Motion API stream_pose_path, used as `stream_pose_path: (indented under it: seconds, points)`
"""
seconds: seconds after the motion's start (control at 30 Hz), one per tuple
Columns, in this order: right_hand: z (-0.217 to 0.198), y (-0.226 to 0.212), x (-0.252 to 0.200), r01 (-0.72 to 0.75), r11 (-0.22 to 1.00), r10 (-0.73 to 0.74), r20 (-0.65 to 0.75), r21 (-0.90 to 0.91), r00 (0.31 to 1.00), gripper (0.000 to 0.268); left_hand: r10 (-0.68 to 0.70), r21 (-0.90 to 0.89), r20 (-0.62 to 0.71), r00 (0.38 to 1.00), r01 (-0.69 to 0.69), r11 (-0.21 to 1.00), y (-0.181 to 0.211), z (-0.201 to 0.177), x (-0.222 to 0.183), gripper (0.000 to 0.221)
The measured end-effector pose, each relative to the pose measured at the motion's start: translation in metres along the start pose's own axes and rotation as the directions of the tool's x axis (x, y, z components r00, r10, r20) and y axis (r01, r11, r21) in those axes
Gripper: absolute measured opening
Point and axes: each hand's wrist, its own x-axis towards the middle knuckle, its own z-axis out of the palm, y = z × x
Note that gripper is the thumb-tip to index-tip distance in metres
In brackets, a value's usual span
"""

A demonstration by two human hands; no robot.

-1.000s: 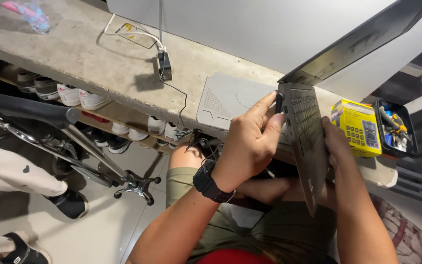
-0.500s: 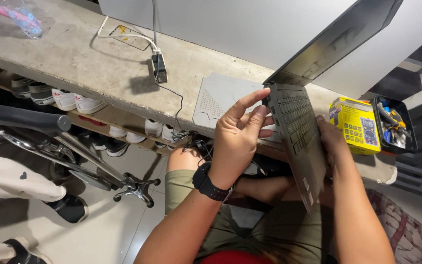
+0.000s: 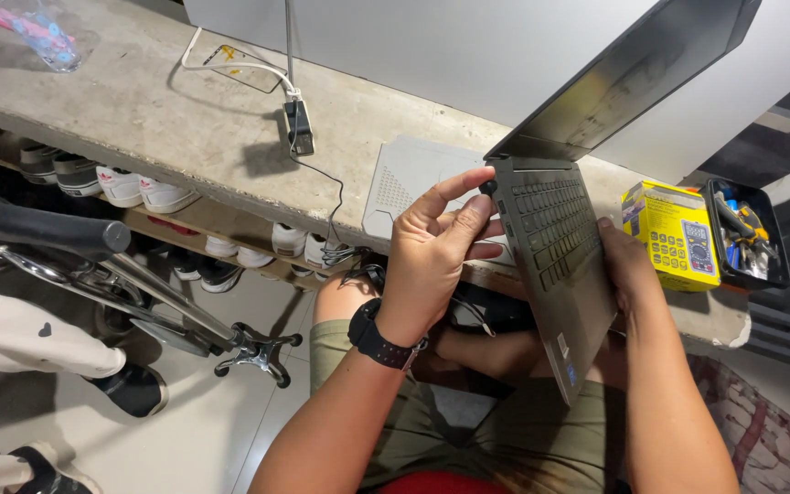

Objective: Connecting a laptop to a power source and turning it on to verify operation.

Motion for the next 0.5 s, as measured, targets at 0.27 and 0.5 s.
stream_pose_path:
  seconds: [0.27, 0.5]
  points:
    - [0.021, -0.054, -0.059, -0.031, 0.995, 0.033, -0.017, 0.094, 0.999, 0.071, -0.015, -0.018, -0.034, 0.999, 0.014, 1.0, -0.002, 0.001, 0.006, 0.029]
    - [0.02, -0.034, -0.022, 0.009, 0.962, -0.03, -0.071, -0.274, 0.997, 0.079, -0.047, -0.043, -0.079, 0.996, 0.043, 0.998, -0.004, -0.007, 0.014, 0.031]
